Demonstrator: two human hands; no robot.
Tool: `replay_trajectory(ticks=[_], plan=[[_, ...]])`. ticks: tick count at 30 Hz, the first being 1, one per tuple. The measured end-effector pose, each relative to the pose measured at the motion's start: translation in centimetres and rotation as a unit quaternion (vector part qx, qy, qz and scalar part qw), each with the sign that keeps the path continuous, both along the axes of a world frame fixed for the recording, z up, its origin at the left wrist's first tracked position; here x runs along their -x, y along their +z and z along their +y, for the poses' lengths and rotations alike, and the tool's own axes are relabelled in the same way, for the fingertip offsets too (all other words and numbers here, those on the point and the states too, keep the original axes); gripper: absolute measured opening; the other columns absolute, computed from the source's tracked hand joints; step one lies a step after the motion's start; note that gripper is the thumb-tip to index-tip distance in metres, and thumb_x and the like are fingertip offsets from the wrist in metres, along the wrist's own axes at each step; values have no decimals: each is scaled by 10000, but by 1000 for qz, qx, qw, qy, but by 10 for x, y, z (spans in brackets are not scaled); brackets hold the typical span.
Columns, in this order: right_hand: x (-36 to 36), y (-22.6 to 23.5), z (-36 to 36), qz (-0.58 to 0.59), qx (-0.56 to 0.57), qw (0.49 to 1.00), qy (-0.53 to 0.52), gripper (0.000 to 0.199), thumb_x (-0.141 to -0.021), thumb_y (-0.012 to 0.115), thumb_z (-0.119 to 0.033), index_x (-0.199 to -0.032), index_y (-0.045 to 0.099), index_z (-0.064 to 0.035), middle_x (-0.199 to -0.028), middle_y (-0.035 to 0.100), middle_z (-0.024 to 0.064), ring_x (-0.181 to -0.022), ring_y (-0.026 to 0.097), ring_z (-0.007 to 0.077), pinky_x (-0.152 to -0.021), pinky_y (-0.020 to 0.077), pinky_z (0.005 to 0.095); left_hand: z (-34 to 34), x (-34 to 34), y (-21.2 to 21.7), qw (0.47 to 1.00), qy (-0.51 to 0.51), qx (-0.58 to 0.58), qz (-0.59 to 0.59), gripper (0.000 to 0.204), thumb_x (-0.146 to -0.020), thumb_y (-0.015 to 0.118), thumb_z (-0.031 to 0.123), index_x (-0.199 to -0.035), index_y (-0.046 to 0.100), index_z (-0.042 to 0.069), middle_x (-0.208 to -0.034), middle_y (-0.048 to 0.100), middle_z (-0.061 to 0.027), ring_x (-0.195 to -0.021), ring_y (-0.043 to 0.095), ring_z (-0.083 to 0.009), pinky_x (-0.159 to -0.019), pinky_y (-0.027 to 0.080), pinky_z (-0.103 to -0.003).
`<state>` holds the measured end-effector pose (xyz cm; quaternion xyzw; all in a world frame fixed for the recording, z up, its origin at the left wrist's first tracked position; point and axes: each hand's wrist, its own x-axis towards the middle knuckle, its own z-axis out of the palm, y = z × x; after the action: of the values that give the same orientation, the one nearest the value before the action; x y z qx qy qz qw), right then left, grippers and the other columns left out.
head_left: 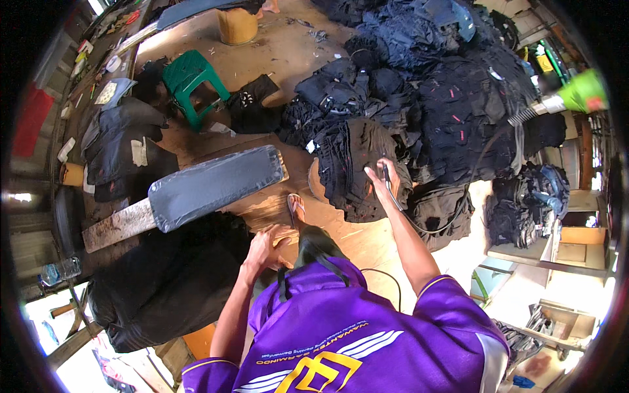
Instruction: The person uses a rotary grinding tool to distress a pair of black jeans, creating worn areas on the fabric. They repeatedly reposition the jeans on a wooden workbench and apply the tool to different sections of the legs.
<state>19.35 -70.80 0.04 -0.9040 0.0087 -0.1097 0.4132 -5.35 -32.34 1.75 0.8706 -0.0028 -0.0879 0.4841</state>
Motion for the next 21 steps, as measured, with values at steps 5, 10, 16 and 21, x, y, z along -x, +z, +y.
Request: replay_trajectory(ticks=[5,10,16,21], plan=[[-122,-112,15,-47,-11,999,4,697,-792,1023,-283,-1349,660,-71,-1293,717,146,-1194,701,282,-945,585,412,-18,-65,-16,995,47,-28,80,300,-1004,779,184,-1272,752,51,-1111,796,-158,-1012,788,-356,-874,623,-443],[-179,-192,10,-14,-17,1000,14,600,-846,930,-39,-1369,636,-64,-1137,743,85,-979,728,183,-832,594,344,-78,-130,-31,977,14,56,204,326,-1022,775,242,-1321,730,120,-1193,799,-155,-1082,781,-345,-943,608,-470],[-190,-91,-8,3,-82,995,-53,449,-896,785,154,-1284,673,-43,-1035,723,55,-872,701,120,-745,587,284,-184,-247,-43,962,-47,200,180,662,-999,804,208,-1575,525,39,-1551,633,-224,-1438,606,-403,-1182,514,-471],[-140,23,48,40,-25,999,5,333,-905,824,27,-1223,750,-39,-1016,779,70,-885,748,201,-804,607,355,-271,-307,-59,955,-5,276,106,762,-924,819,183,-1571,446,28,-1513,554,-300,-1348,595,-492,-1159,500,-508]])
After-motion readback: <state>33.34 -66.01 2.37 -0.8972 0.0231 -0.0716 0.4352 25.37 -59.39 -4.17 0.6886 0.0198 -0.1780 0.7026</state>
